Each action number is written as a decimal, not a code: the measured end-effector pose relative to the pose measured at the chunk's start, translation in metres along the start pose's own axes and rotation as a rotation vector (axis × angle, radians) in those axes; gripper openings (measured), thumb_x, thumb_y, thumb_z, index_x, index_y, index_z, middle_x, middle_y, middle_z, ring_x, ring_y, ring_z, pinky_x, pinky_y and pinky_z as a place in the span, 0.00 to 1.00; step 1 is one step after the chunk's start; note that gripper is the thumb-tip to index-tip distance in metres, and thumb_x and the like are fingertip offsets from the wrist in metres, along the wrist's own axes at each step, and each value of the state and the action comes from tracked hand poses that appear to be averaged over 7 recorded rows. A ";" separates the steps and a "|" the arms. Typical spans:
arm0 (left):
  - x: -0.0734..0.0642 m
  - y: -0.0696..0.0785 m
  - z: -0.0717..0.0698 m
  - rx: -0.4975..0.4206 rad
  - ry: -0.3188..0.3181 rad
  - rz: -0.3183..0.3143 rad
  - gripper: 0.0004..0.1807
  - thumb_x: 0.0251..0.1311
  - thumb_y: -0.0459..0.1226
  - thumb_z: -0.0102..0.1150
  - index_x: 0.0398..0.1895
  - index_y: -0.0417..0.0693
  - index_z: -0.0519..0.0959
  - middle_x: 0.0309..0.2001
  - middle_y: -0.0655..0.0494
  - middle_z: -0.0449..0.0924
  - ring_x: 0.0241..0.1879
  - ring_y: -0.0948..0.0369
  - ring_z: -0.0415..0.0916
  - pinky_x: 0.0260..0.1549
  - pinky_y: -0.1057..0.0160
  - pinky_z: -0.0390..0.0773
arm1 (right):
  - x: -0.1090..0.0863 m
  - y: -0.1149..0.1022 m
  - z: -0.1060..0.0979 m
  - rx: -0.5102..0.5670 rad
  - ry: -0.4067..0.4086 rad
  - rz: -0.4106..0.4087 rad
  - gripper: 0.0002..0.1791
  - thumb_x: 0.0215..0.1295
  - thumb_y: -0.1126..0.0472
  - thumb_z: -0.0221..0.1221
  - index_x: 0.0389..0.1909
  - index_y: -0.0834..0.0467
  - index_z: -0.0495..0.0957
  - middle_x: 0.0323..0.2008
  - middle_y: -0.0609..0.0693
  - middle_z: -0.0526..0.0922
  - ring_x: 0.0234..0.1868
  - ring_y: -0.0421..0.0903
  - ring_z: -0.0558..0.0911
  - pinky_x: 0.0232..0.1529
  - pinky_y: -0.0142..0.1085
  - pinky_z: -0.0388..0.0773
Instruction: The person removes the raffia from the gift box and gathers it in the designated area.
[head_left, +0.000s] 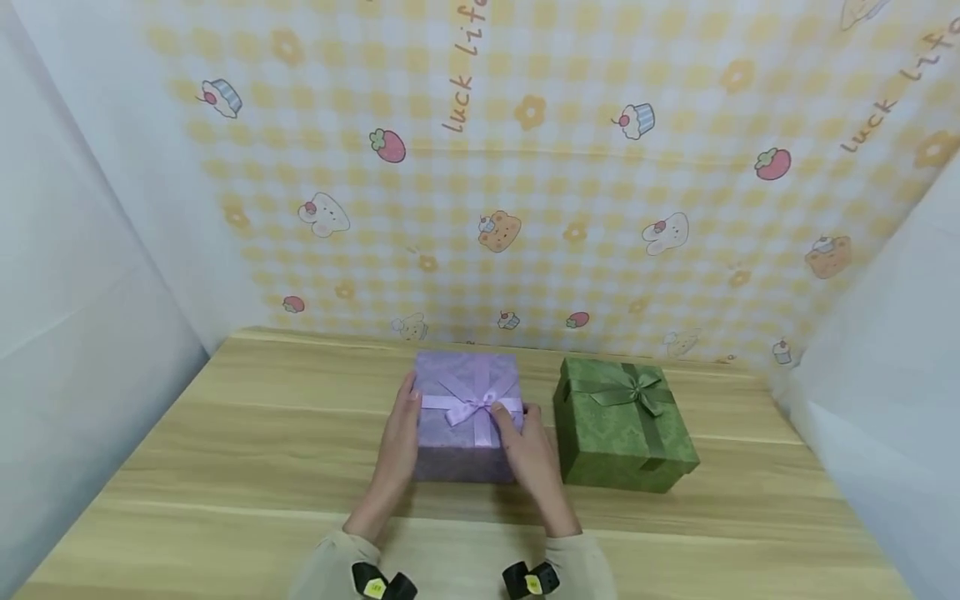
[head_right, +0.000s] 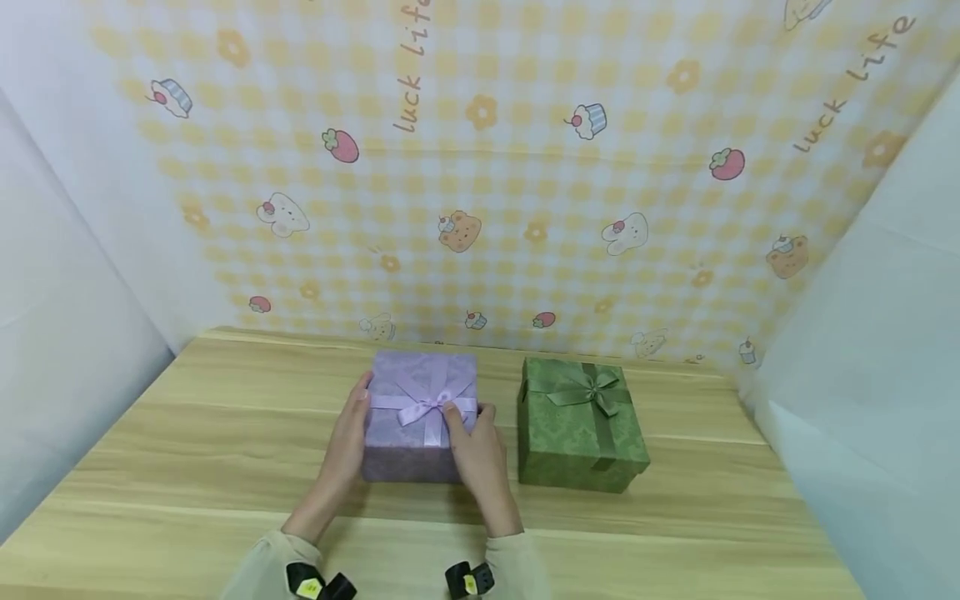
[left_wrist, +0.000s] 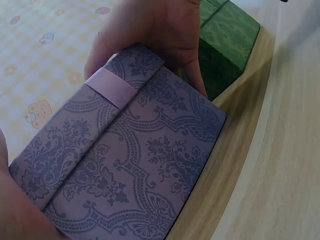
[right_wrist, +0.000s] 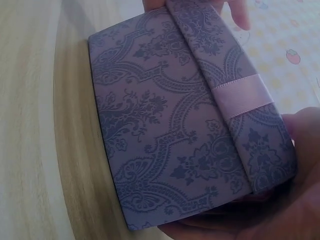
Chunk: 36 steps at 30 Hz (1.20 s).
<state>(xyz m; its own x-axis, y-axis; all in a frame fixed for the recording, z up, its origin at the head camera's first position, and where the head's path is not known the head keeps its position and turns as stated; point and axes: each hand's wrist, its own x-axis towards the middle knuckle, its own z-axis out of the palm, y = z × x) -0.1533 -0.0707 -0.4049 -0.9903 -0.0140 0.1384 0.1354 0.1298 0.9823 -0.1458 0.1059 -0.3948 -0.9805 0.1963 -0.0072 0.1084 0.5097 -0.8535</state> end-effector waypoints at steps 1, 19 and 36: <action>0.000 -0.001 0.002 -0.010 0.005 -0.026 0.32 0.73 0.51 0.28 0.73 0.45 0.44 0.72 0.46 0.43 0.69 0.48 0.43 0.64 0.46 0.45 | 0.000 0.001 -0.001 -0.003 -0.002 0.007 0.40 0.63 0.34 0.48 0.59 0.66 0.65 0.54 0.65 0.74 0.53 0.60 0.73 0.50 0.54 0.69; 0.001 -0.003 -0.005 -0.127 0.034 -0.074 0.31 0.73 0.48 0.31 0.70 0.36 0.52 0.71 0.43 0.49 0.70 0.50 0.42 0.65 0.50 0.43 | 0.002 0.003 -0.010 -0.009 -0.117 -0.034 0.44 0.63 0.32 0.46 0.64 0.66 0.60 0.57 0.67 0.70 0.58 0.61 0.70 0.54 0.54 0.66; 0.007 -0.006 0.001 -0.099 0.060 -0.084 0.29 0.71 0.39 0.40 0.72 0.45 0.49 0.71 0.43 0.44 0.68 0.45 0.49 0.62 0.50 0.55 | 0.008 0.004 -0.013 0.020 -0.205 -0.061 0.40 0.69 0.39 0.43 0.65 0.69 0.56 0.61 0.69 0.64 0.62 0.61 0.64 0.58 0.54 0.62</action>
<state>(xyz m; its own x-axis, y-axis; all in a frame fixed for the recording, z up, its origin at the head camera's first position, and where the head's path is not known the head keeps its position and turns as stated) -0.1614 -0.0705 -0.4100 -0.9949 -0.0806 0.0599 0.0578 0.0276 0.9979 -0.1515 0.1206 -0.3919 -0.9982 -0.0103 -0.0596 0.0466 0.4985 -0.8656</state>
